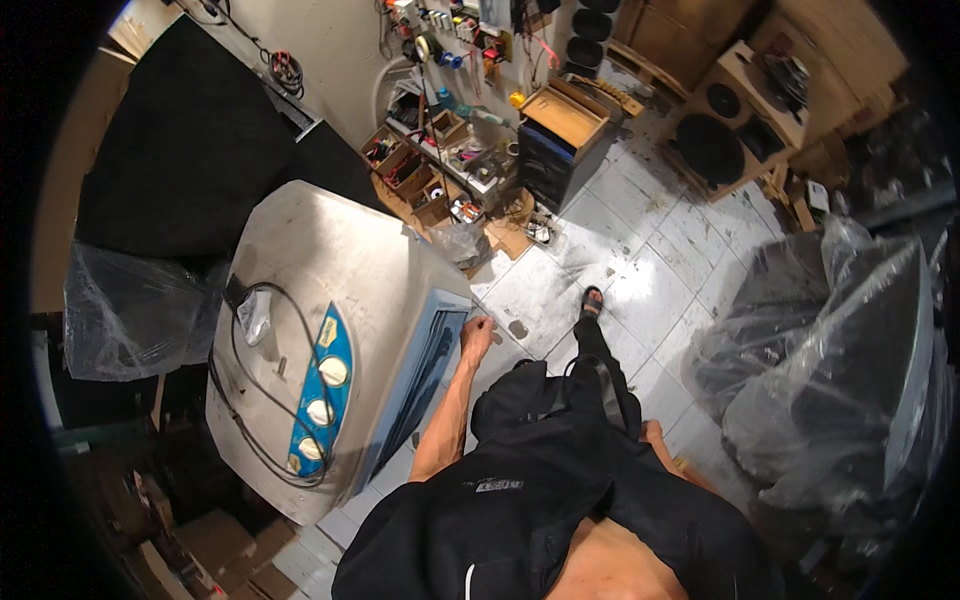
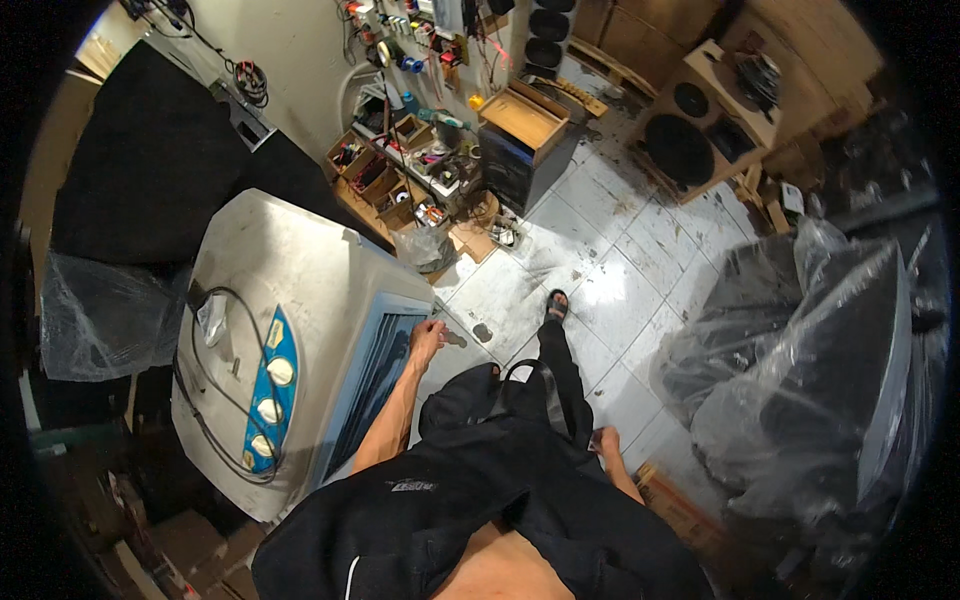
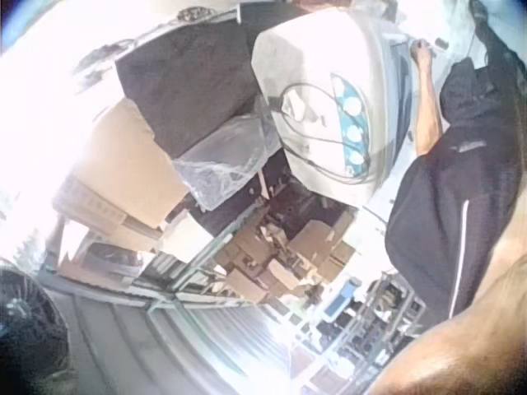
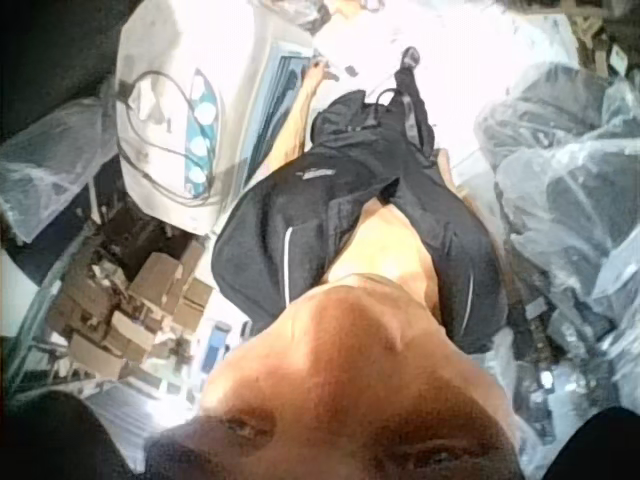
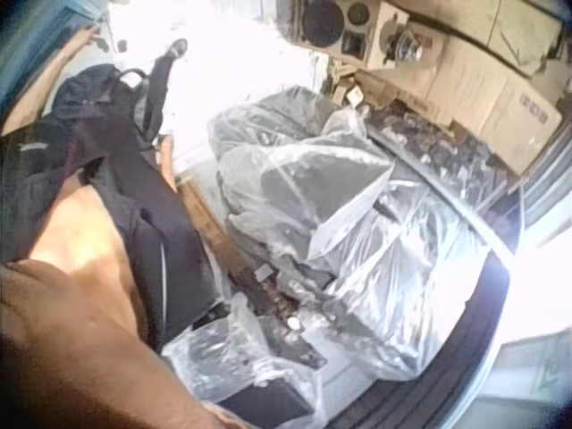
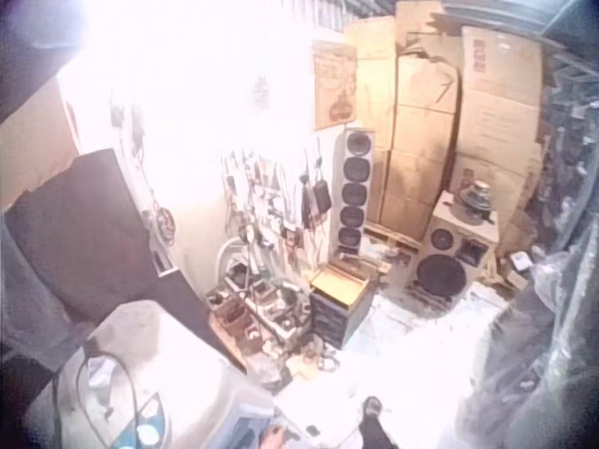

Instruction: The person retrieves a pair of scissors and a black speaker grille, then sits on the floor. They use the scissors to trim the edges of the grille, then place a black fabric cover over it, smoothing and tucking the fabric into the frame.

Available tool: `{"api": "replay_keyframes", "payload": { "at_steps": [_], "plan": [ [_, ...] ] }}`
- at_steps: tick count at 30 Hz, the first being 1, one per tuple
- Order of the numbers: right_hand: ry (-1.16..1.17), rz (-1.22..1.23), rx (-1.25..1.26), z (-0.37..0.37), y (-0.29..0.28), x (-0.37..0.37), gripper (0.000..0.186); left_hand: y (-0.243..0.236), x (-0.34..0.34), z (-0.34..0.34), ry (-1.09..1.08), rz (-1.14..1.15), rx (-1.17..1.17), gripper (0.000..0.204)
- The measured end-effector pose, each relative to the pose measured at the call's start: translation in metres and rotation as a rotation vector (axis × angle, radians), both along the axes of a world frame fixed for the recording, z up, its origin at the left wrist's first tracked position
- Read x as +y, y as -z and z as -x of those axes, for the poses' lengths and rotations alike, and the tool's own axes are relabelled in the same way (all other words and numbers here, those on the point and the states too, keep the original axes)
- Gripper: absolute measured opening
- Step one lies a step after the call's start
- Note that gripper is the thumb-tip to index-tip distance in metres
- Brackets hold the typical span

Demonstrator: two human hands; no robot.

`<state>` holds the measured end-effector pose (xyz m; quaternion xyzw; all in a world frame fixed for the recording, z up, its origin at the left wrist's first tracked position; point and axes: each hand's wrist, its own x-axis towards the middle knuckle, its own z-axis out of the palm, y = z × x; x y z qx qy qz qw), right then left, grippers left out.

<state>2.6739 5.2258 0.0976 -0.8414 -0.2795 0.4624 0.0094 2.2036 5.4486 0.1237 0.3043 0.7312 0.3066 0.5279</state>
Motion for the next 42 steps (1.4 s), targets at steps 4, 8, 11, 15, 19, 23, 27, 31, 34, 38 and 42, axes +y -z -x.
{"api": "replay_keyframes", "payload": {
  "at_steps": [4, 8, 11, 15, 19, 23, 27, 31, 34, 38, 42],
  "plan": [
    [-0.047, -0.154, 0.083, -0.044, 0.021, 0.147, 0.03, 0.026, 0.024, -0.017, -0.11, 0.067, 0.046, 0.029],
    [-0.149, -0.149, 0.039, -0.075, 0.002, 0.319, 0.026, 0.028, 0.064, -0.038, -0.28, 0.11, 0.098, 0.025],
    [-0.259, -0.226, 0.044, -0.084, -0.014, 0.415, 0.026, 0.027, 0.096, -0.038, -0.311, 0.116, 0.146, 0.026],
    [-0.167, -0.335, 0.097, -0.068, -0.04, 0.496, 0.026, 0.012, 0.188, -0.032, -0.269, 0.202, 0.188, 0.025],
    [-0.704, -0.269, 0.108, -0.084, -0.03, 0.462, 0.033, 0.125, 0.261, -0.007, -0.286, 0.12, 0.155, 0.024],
    [-1.249, 0.126, -0.067, -0.155, 0.014, 0.335, 0.016, 0.286, 0.328, 0.03, -0.153, 0.26, 0.26, 0.031],
    [-0.849, 0.549, 0.177, -0.069, -0.082, 0.321, 0.023, 0.365, 0.4, 0.065, -0.279, 0.257, 0.333, 0.034],
    [-0.615, 0.459, 0.109, 0.006, -0.098, 0.391, 0.033, 0.464, 0.45, 0.097, -0.342, 0.16, 0.385, 0.017],
    [-0.168, 0.68, -0.092, 0.008, -0.104, 0.427, 0.037, 0.549, 0.452, 0.127, -0.454, 0.3, 0.398, 0.021],
    [-0.34, 0.853, -0.243, 0.031, -0.113, 0.432, 0.034, 0.556, 0.481, 0.135, -0.217, 0.413, 0.414, 0.025],
    [0.037, 0.756, -0.31, 0.024, -0.114, 0.419, 0.028, 0.526, 0.474, 0.134, -0.262, 0.44, 0.382, 0.027]
  ]
}}
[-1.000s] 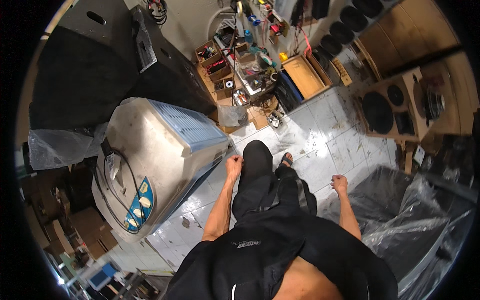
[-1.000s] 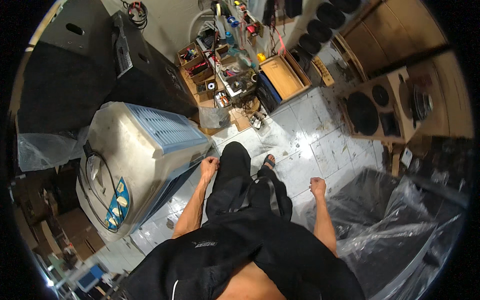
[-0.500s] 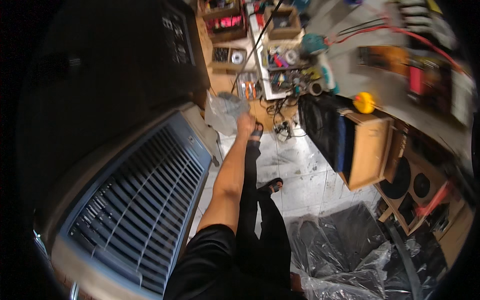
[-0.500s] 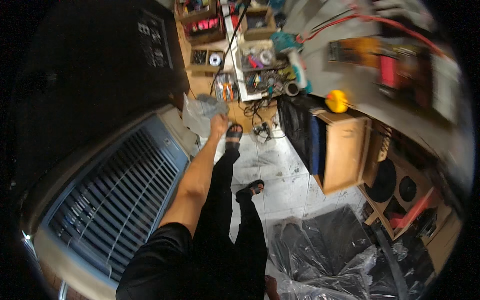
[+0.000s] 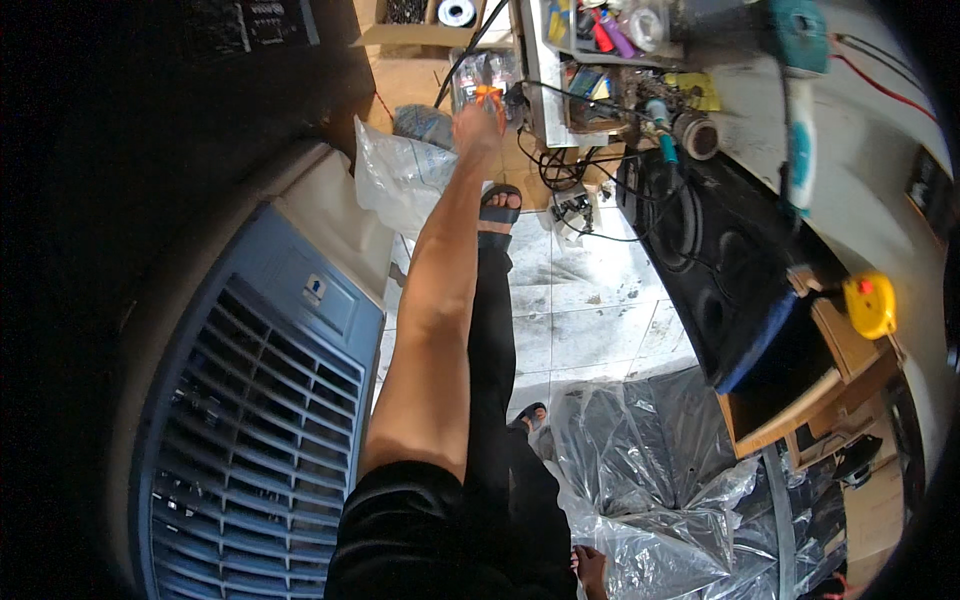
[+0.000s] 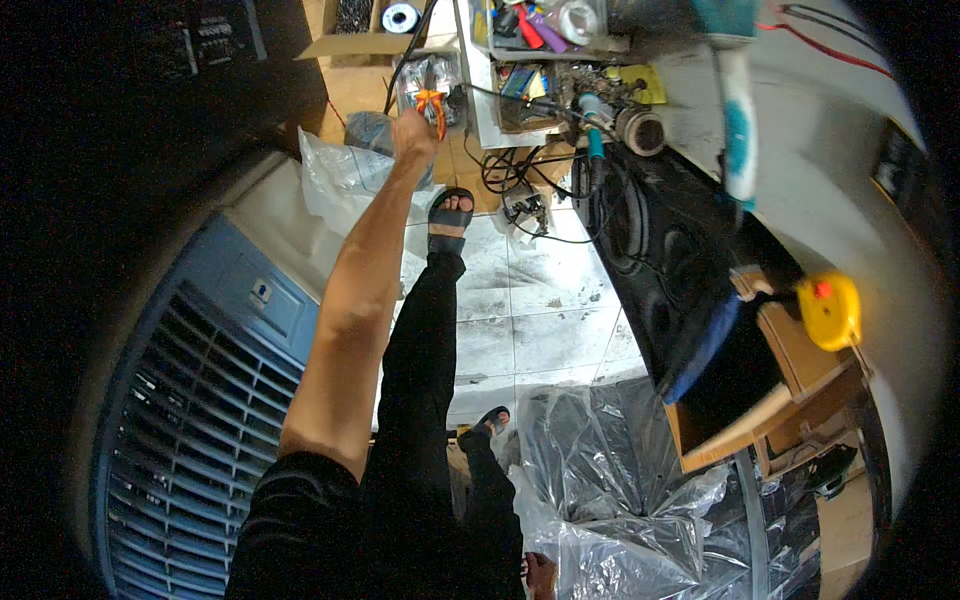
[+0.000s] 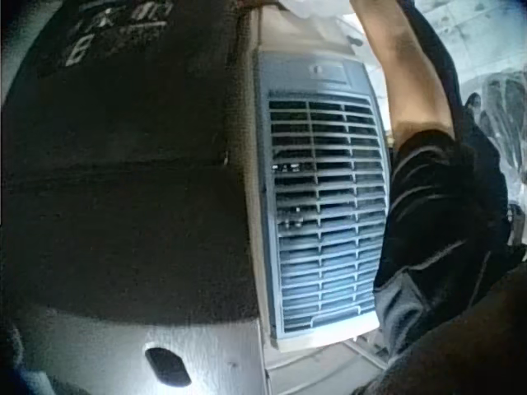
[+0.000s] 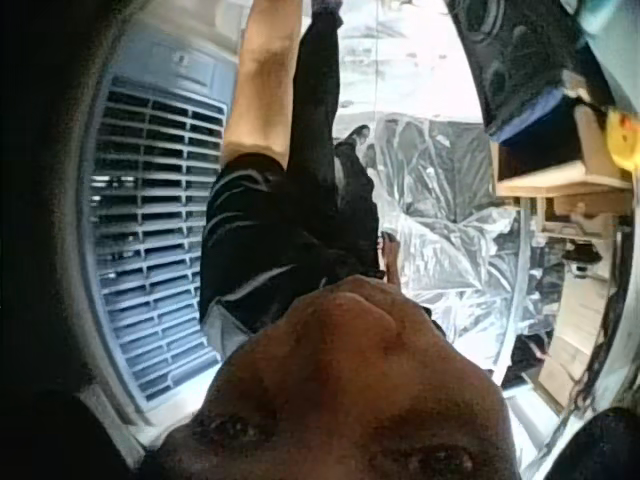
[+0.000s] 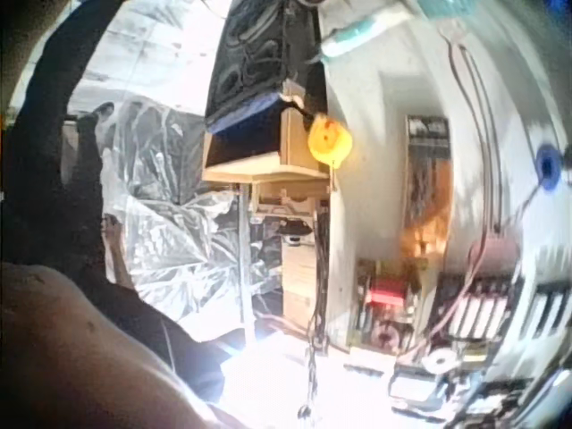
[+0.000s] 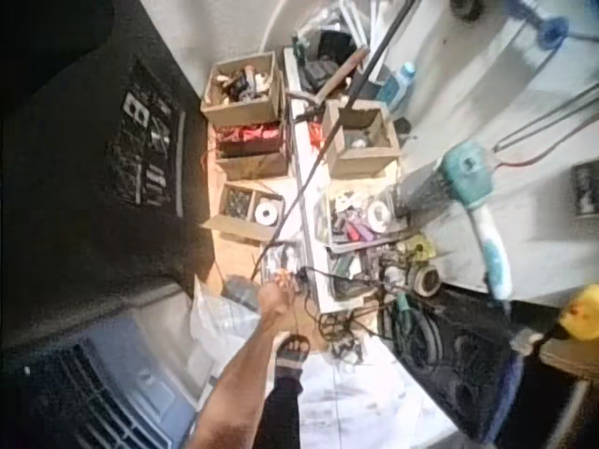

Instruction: The person retrieves a pair of scissors and a black speaker grille, then sits on the floor. They use the scissors to trim the edges of the grille, then place a black fabric cover over it, smoothing and tucking the fabric into the frame.

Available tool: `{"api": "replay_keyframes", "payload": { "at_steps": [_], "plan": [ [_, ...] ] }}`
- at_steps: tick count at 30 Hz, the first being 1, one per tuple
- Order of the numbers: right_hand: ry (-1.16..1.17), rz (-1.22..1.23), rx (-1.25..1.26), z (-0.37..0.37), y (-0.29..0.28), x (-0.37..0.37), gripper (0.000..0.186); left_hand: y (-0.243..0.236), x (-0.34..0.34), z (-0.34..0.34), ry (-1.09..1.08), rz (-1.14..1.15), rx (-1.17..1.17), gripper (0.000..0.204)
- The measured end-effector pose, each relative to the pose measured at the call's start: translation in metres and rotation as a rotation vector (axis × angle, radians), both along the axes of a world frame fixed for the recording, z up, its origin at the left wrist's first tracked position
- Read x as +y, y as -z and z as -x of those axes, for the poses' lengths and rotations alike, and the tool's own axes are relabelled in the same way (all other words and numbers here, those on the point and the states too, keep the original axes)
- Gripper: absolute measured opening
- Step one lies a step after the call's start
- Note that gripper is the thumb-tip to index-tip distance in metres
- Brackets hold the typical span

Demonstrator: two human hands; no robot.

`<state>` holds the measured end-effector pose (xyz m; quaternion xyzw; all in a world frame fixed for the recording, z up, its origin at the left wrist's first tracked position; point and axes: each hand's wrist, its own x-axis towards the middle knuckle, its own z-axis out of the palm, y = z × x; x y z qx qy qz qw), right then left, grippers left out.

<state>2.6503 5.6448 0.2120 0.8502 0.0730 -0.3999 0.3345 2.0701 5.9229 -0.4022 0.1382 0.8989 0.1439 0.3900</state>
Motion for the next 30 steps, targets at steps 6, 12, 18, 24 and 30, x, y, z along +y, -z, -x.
{"api": "replay_keyframes", "payload": {
  "at_steps": [6, 12, 18, 24, 30],
  "plan": [
    [-0.93, -0.079, 0.423, 0.108, 0.061, 0.112, 0.037, -0.165, -0.043, -0.058, -0.412, -0.281, 0.001, 0.025],
    [-0.813, -0.826, 0.785, 0.252, 0.069, 0.237, 0.035, -0.434, -0.079, -0.184, -0.486, -0.357, -0.41, 0.021],
    [-0.873, -0.948, 0.898, 0.244, -0.043, 0.232, 0.034, -0.621, -0.124, -0.287, -0.254, -0.731, -0.286, 0.025],
    [-1.081, -0.949, 1.17, 0.167, -0.143, 0.172, 0.036, -0.741, -0.199, -0.339, -0.169, -0.704, -0.294, 0.022],
    [-1.05, -1.088, 1.493, 0.106, -0.208, 0.116, 0.025, -0.798, -0.266, -0.403, -0.124, -0.856, -0.042, 0.018]
  ]
}}
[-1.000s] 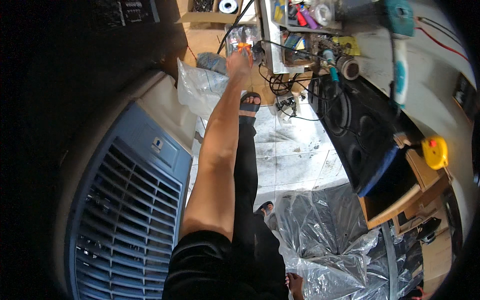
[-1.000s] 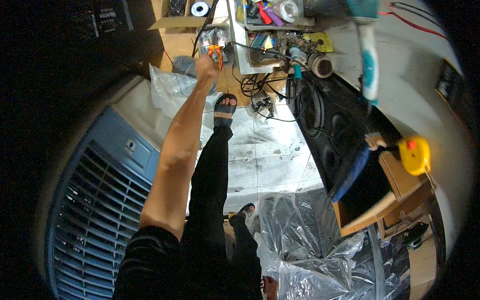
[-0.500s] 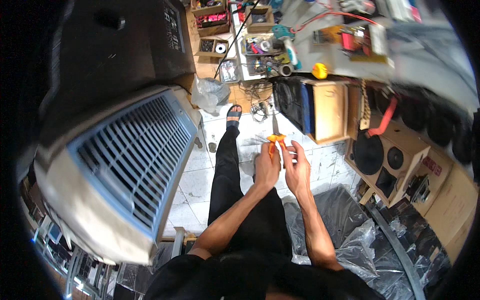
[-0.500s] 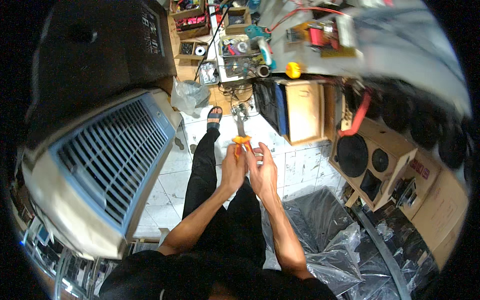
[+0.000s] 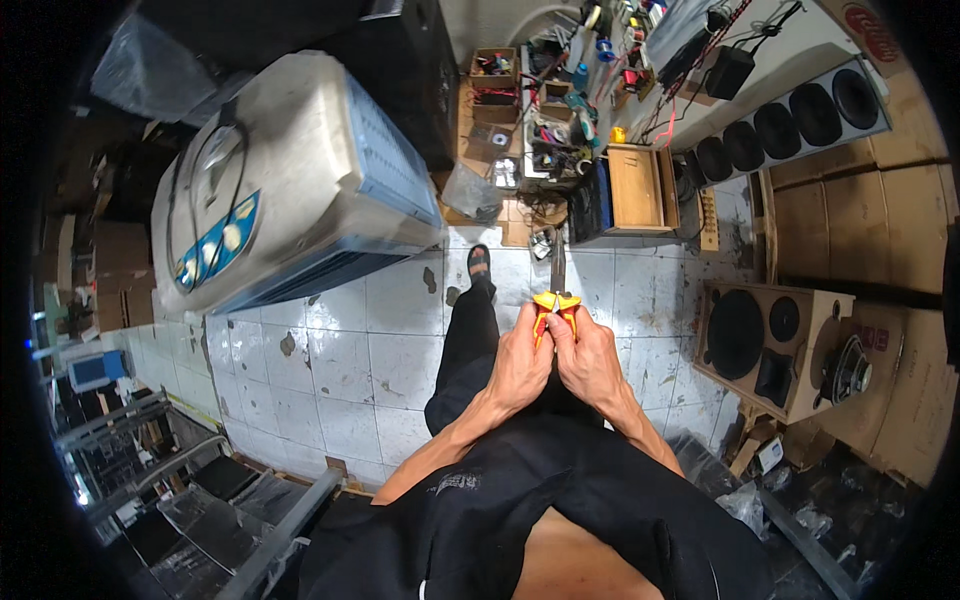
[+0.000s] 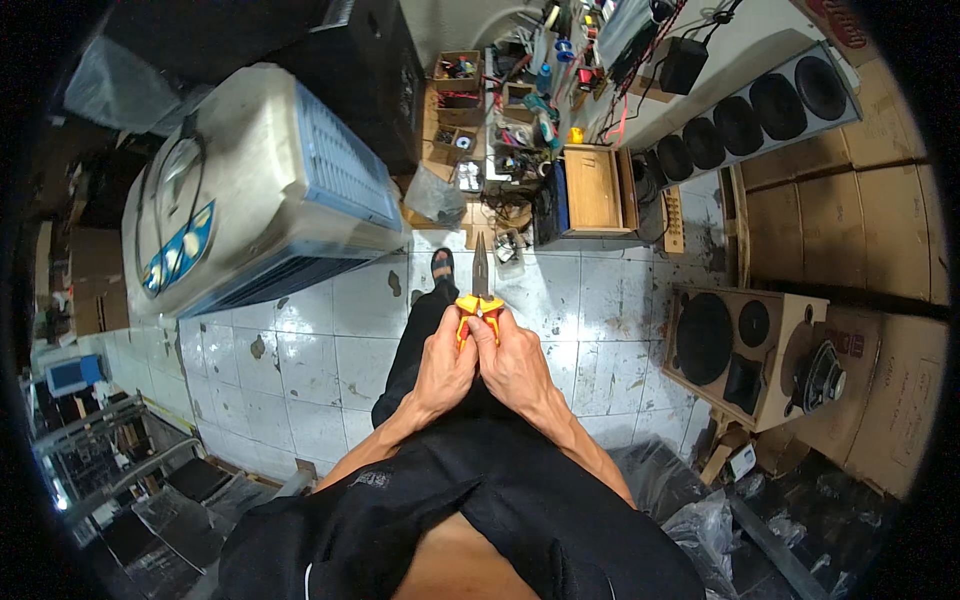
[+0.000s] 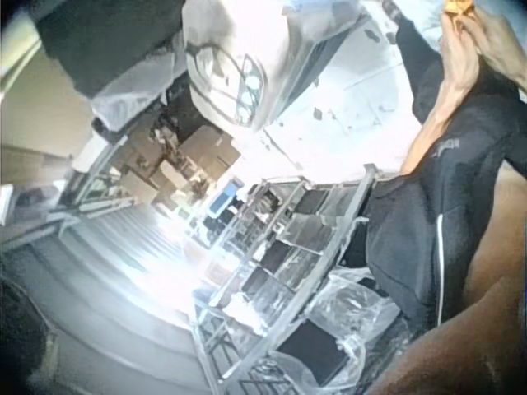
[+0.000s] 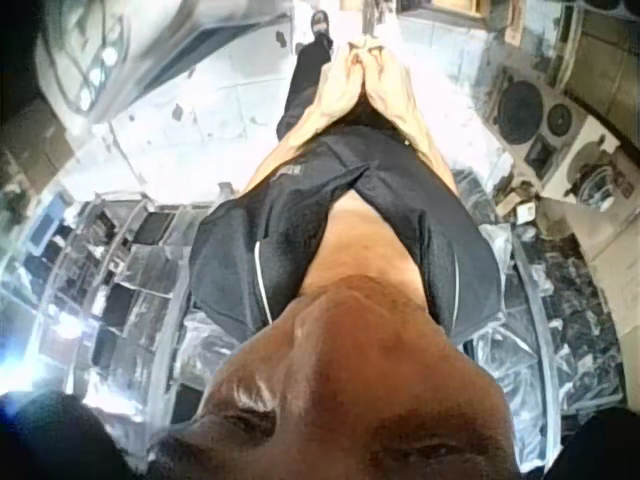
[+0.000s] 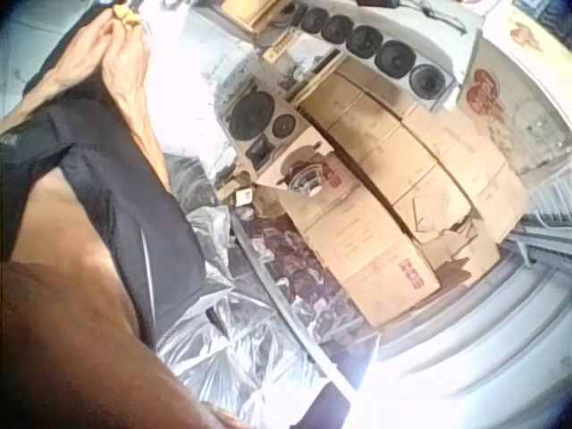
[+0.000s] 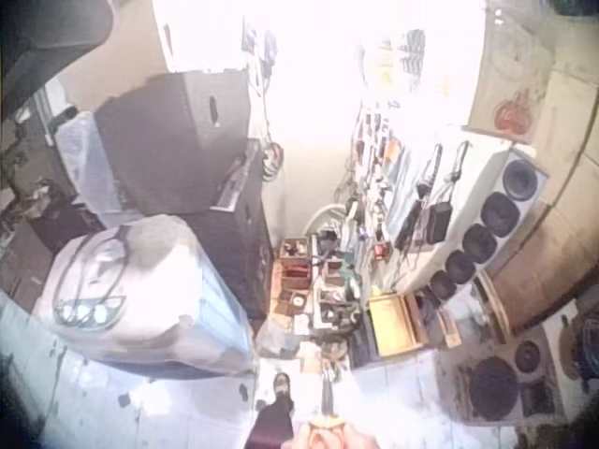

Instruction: The person retrieves a pair of scissors and a black speaker grille, then sits on the floor. They use the scissors to trim the edges of the grille, then place a black fabric cover over it, smoothing and tucking the fabric into the frame.

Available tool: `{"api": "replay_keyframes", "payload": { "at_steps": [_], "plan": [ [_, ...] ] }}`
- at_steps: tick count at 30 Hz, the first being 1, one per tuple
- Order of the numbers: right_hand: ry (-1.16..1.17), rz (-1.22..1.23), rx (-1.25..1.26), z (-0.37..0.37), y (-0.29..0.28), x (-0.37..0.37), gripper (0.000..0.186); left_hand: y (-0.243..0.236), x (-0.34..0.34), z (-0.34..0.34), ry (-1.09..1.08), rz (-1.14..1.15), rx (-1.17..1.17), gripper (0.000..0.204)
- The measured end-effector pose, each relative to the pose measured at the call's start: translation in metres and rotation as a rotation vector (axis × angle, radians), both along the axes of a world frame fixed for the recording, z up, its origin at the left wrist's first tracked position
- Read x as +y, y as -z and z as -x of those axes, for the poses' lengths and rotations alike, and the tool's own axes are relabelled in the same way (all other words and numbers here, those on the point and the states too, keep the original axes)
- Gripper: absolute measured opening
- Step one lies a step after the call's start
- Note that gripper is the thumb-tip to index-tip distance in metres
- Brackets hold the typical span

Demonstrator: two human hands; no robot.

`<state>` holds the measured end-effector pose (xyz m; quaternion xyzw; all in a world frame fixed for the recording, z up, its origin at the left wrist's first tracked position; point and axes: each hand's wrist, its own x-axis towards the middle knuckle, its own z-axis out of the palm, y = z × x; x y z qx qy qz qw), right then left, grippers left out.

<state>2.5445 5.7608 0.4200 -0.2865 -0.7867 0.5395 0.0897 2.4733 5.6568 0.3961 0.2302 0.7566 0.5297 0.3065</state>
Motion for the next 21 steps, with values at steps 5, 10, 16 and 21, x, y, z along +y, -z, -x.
{"api": "replay_keyframes", "payload": {
  "at_steps": [5, 10, 16, 21],
  "plan": [
    [-0.184, 0.013, 0.086, -0.015, -0.038, -0.033, 0.021, -0.049, -0.064, -0.01, 0.006, -0.043, 0.004, 0.023],
    [-0.338, -0.039, 0.12, 0.007, -0.049, -0.079, 0.019, -0.066, -0.12, -0.001, -0.132, -0.081, 0.045, 0.024],
    [-0.606, 0.047, 0.166, 0.074, -0.044, -0.177, 0.019, -0.066, -0.238, 0.018, -0.413, -0.114, -0.127, 0.031],
    [-0.742, 0.524, -0.084, 0.152, -0.049, -0.304, 0.024, -0.056, -0.367, 0.049, -0.666, -0.133, 0.044, 0.026]
  ]
}}
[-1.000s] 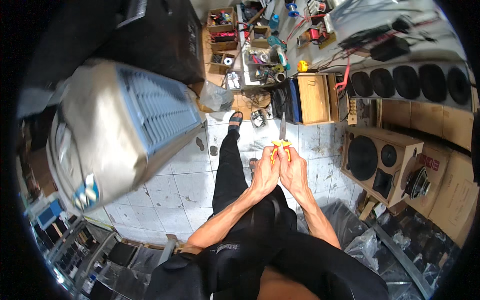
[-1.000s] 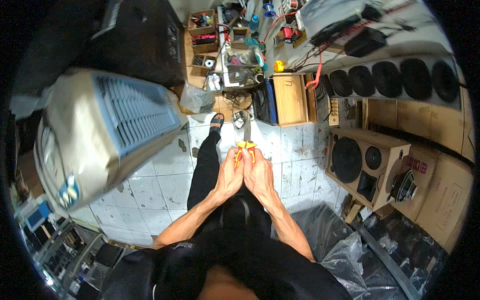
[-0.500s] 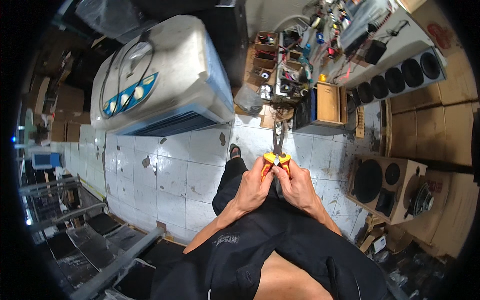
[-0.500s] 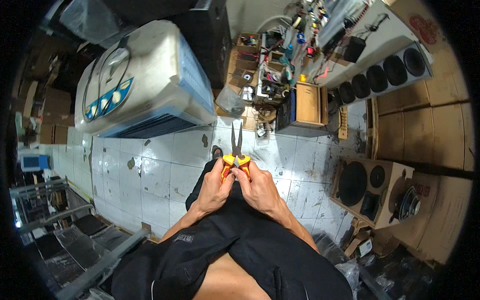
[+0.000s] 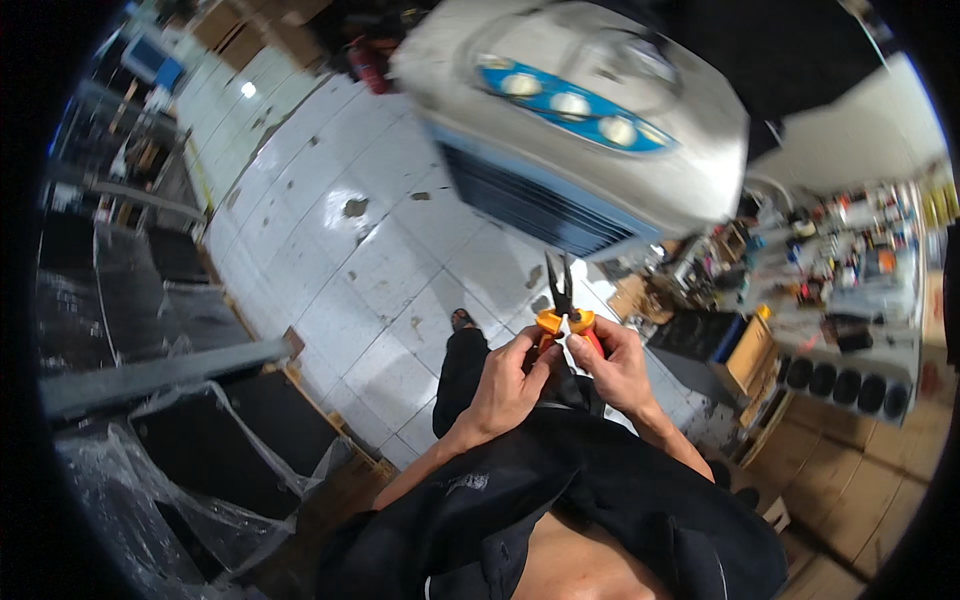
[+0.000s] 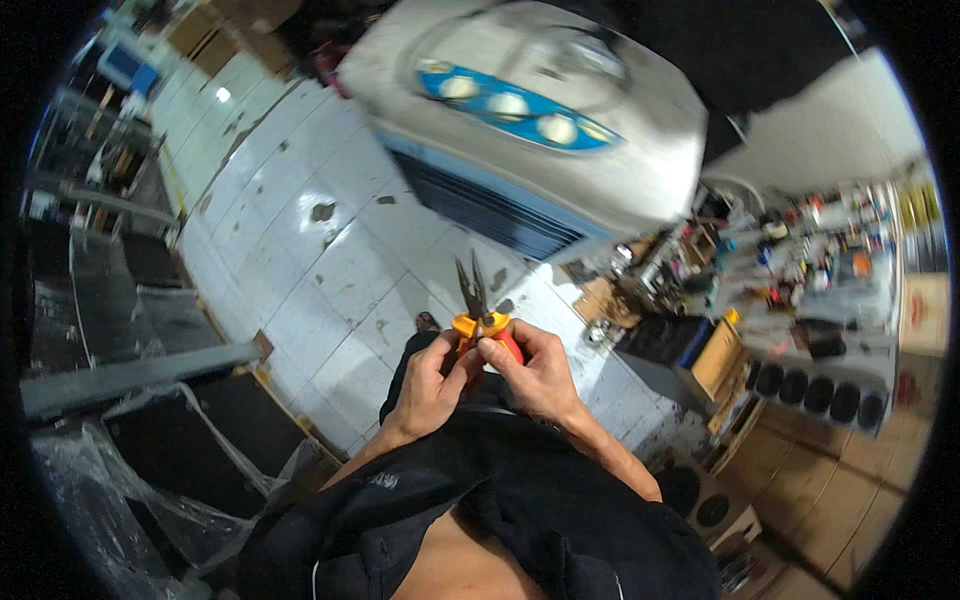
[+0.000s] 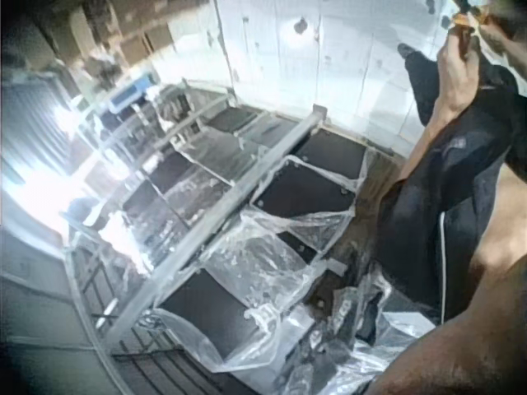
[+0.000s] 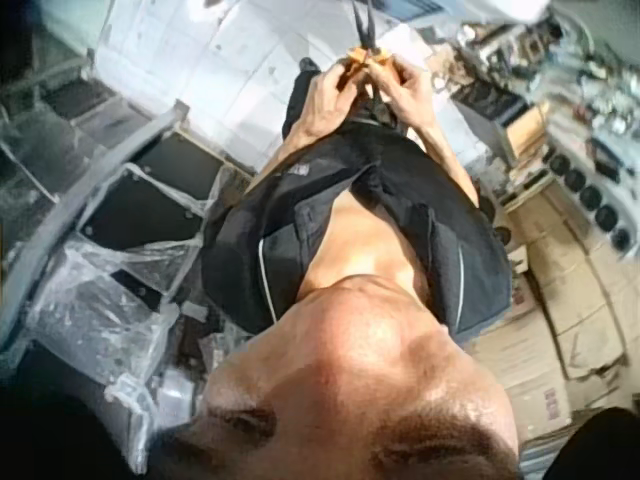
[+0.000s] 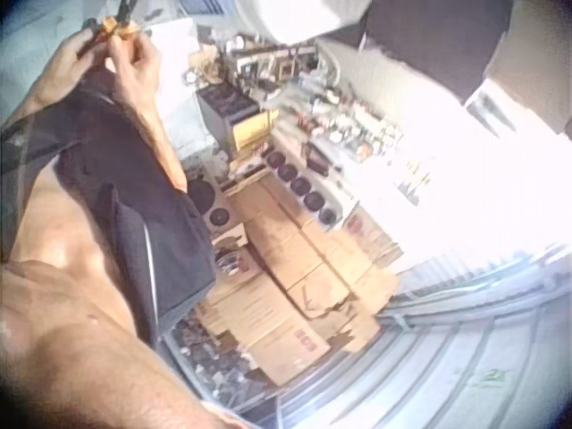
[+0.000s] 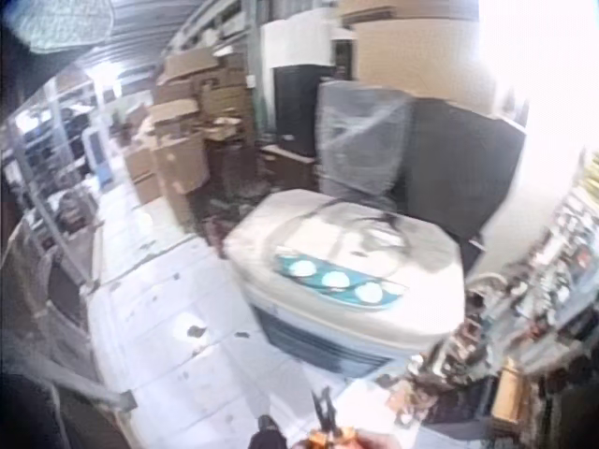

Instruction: The person retrieves a pair of scissors and a black speaker grille, then sits on the floor. They use the scissors to trim the edges of the grille, then place a black fabric cover over it, smoothing and tucking the fabric into the frame.

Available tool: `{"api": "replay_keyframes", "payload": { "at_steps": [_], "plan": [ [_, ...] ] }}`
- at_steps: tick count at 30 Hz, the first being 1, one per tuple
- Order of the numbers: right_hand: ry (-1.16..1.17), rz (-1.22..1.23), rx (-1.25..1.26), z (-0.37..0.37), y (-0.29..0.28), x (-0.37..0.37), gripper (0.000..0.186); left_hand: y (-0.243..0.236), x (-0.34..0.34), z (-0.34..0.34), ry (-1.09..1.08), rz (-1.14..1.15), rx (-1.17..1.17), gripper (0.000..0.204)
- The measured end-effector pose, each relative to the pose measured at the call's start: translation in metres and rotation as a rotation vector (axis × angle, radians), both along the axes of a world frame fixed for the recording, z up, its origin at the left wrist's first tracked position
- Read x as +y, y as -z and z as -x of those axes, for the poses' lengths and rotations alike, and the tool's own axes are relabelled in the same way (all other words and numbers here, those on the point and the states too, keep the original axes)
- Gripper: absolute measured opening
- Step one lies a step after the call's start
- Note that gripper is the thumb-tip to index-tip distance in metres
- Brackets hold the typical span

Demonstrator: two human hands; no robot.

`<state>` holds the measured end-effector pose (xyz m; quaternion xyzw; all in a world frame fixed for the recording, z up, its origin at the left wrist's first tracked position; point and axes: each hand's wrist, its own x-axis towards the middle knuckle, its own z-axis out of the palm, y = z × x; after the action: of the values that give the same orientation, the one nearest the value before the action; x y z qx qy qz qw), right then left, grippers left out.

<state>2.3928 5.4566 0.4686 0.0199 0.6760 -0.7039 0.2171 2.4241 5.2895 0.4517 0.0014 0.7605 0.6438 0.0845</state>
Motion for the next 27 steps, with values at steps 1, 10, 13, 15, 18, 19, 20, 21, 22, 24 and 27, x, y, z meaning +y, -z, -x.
{"api": "replay_keyframes", "payload": {
  "at_steps": [1, 10, 13, 15, 18, 19, 20, 21, 22, 24, 27],
  "plan": [
    [-0.021, 0.076, -0.064, 0.013, -0.002, -0.028, 0.025, 0.003, -0.025, 0.008, -0.051, 0.044, 0.095, 0.026],
    [-0.189, 0.369, -0.517, 0.127, 0.016, -0.277, 0.032, 0.009, -0.244, 0.075, -0.38, 0.374, 0.109, 0.033],
    [-0.353, 0.545, -0.734, 0.182, 0.063, -0.315, 0.036, 0.016, -0.303, 0.108, -0.467, 0.383, 0.06, 0.036],
    [-0.314, 0.536, -0.79, 0.212, 0.047, -0.375, 0.034, 0.029, -0.351, 0.13, -0.588, 0.423, 0.022, 0.038],
    [-0.313, 0.655, -0.871, 0.264, 0.072, -0.451, 0.036, 0.056, -0.442, 0.162, -0.784, 0.204, -0.051, 0.04],
    [-0.316, 0.715, -0.905, 0.286, 0.086, -0.476, 0.037, 0.071, -0.474, 0.177, -0.852, 0.219, -0.038, 0.041],
    [-0.314, 0.764, -0.946, 0.307, 0.094, -0.5, 0.037, 0.088, -0.504, 0.187, -0.889, 0.259, -0.11, 0.041],
    [-0.287, 0.716, -0.969, 0.33, 0.091, -0.529, 0.041, 0.104, -0.533, 0.197, -0.926, 0.297, -0.19, 0.041],
    [-0.308, 0.738, -0.978, 0.355, 0.094, -0.556, 0.04, 0.121, -0.565, 0.21, -0.958, 0.334, -0.256, 0.041],
    [-0.347, 0.811, -1.017, 0.395, 0.103, -0.613, 0.039, 0.181, -0.623, 0.202, -0.951, 0.551, -0.423, 0.048],
    [-0.428, 0.618, -0.887, 0.454, 0.071, -0.707, 0.038, 0.286, -0.685, 0.146, -1.016, 0.473, -0.703, 0.05]
  ]
}}
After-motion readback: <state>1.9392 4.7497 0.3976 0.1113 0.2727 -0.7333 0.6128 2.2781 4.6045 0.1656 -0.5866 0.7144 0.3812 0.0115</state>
